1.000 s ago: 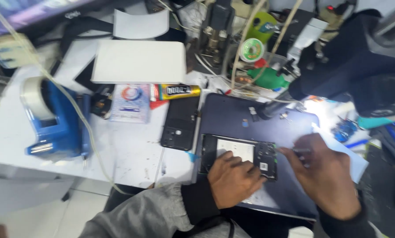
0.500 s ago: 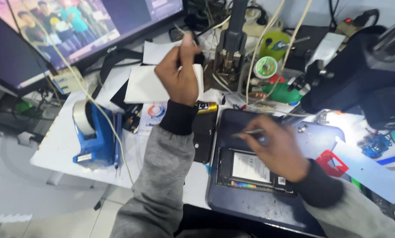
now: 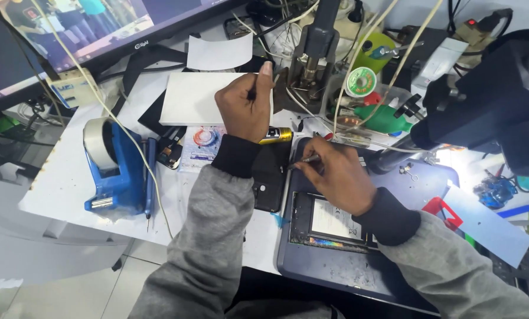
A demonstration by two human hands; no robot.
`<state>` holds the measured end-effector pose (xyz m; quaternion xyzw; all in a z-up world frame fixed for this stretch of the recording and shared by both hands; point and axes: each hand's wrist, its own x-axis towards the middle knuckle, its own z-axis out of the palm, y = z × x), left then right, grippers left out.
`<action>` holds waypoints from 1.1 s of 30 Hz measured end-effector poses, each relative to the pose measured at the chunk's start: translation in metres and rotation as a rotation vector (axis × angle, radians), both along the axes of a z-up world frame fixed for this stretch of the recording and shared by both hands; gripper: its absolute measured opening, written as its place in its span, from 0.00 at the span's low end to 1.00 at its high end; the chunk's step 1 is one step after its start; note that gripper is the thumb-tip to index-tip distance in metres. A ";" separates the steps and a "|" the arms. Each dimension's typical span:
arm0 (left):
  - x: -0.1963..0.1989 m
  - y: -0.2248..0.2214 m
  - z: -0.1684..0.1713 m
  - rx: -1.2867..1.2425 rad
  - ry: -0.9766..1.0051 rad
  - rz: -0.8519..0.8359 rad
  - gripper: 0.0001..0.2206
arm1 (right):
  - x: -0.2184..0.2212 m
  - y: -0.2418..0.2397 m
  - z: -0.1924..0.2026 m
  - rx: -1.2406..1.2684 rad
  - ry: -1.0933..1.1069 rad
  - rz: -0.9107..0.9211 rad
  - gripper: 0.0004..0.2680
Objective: The person is disassembling or assembling the internal components of a mobile phone, specifically removing screws and adjusting internal parts.
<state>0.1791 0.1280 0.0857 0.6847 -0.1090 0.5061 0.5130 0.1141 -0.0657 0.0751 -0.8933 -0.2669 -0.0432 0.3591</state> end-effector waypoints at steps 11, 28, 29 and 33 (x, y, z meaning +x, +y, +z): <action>0.006 -0.002 -0.017 0.086 0.135 -0.099 0.21 | -0.003 -0.010 0.007 0.110 -0.033 -0.004 0.06; -0.048 -0.083 -0.004 0.790 0.720 -0.763 0.13 | -0.057 -0.133 -0.030 0.619 0.117 -0.462 0.09; -0.051 -0.086 -0.001 0.825 0.756 -0.774 0.13 | -0.056 -0.135 -0.031 0.626 0.125 -0.453 0.08; -0.050 -0.097 -0.005 0.864 0.802 -0.799 0.07 | -0.054 -0.138 -0.032 0.633 0.150 -0.448 0.09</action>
